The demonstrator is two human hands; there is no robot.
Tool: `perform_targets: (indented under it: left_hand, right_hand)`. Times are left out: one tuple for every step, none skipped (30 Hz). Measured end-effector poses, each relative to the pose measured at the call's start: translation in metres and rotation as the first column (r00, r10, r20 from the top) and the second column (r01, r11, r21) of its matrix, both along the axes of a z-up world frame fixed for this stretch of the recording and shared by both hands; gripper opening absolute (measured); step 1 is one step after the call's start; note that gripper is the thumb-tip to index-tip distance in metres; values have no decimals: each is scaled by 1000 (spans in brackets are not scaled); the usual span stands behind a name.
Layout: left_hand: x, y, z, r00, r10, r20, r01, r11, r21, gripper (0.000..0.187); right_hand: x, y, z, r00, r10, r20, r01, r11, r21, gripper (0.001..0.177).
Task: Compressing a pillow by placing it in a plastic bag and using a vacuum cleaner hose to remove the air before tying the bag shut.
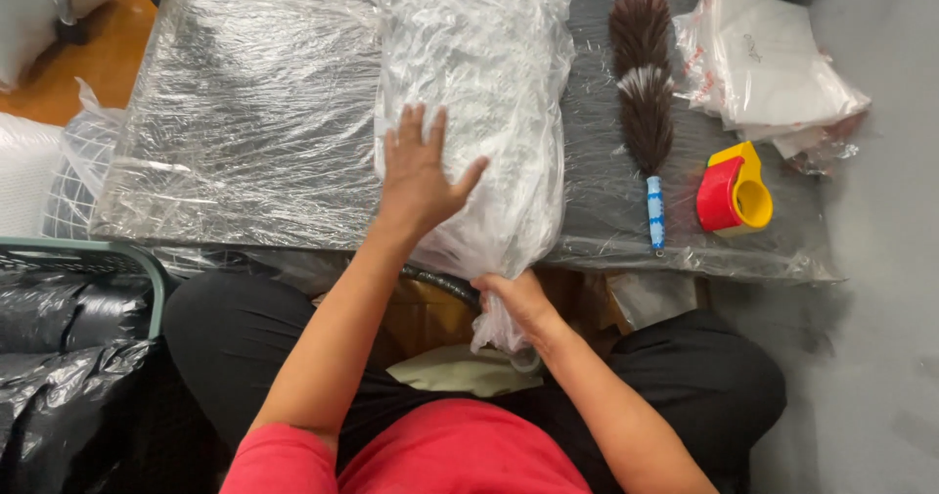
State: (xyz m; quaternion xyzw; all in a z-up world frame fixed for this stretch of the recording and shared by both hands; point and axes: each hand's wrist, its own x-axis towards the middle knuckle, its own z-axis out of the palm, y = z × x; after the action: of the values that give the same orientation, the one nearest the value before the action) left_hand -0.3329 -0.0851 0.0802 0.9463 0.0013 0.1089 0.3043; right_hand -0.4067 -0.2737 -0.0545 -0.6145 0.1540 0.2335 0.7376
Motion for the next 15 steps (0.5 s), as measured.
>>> perform_targets:
  left_hand:
    - [10, -11, 7, 997, -78, -10, 78, 994, 79, 95]
    - [20, -17, 4, 997, -73, -2, 73, 994, 82, 95]
    - [30, -24, -1, 995, -100, -26, 102, 987, 126, 97]
    - [40, -32, -5, 991, -125, -50, 131, 977, 169, 99]
    - [42, -35, -9, 991, -124, -43, 130, 976, 176, 99]
    - [45, -38, -13, 991, -108, -73, 122, 969, 215, 97]
    - [46, -41, -18, 990, -94, -108, 118, 960, 255, 95]
    - [50, -40, -22, 990, -95, -106, 120, 958, 262, 95]
    - [51, -40, -28, 990, -92, -104, 117, 956, 268, 96]
    - [53, -39, -33, 991, -88, -102, 113, 955, 275, 97]
    - [53, -40, -32, 990, -90, -106, 117, 953, 281, 97]
    - [53, -39, -31, 990, -89, -109, 116, 953, 279, 97]
    - [53, -39, -30, 990, -85, -110, 113, 954, 278, 97]
    - [53, -39, -30, 990, -85, -111, 113, 952, 283, 97]
    - [54, -39, -30, 989, -87, -116, 116, 954, 275, 98]
  right_hand:
    - [1, 0, -2, 1000, -9, -14, 9, 1000, -6, 30]
    - [2, 0, -4, 1000, -5, -6, 5, 1000, -4, 30]
    - [1, -1, -8, 1000, -9, -12, 9, 1000, -3, 29]
    - [2, -2, -12, 1000, -14, -18, 13, 1000, -2, 29]
    - [1, 0, -6, 1000, -13, -10, 13, 1000, 4, 29]
    - [1, 0, 0, 1000, -9, -18, 8, 1000, -15, 29]
    - [-2, 1, 5, 999, -7, -32, 6, 999, -33, 29]
    - [1, 3, 8, 999, -9, -30, 8, 1000, -26, 29]
    - [0, 5, 11, 1000, 7, -23, -9, 998, -57, 29]
    - [0, 8, 13, 1000, 24, -17, -25, 996, -89, 28]
    - [-1, 7, 9, 1000, 21, -20, -23, 996, -82, 28]
    - [-2, 8, 4, 999, 22, -29, -25, 995, -99, 28]
    - [-3, 8, 0, 999, 25, -35, -29, 993, -116, 29]
    - [0, 8, 1, 999, 25, -36, -28, 993, -110, 29]
    - [2, 7, 2, 999, 12, -38, -17, 993, -120, 28]
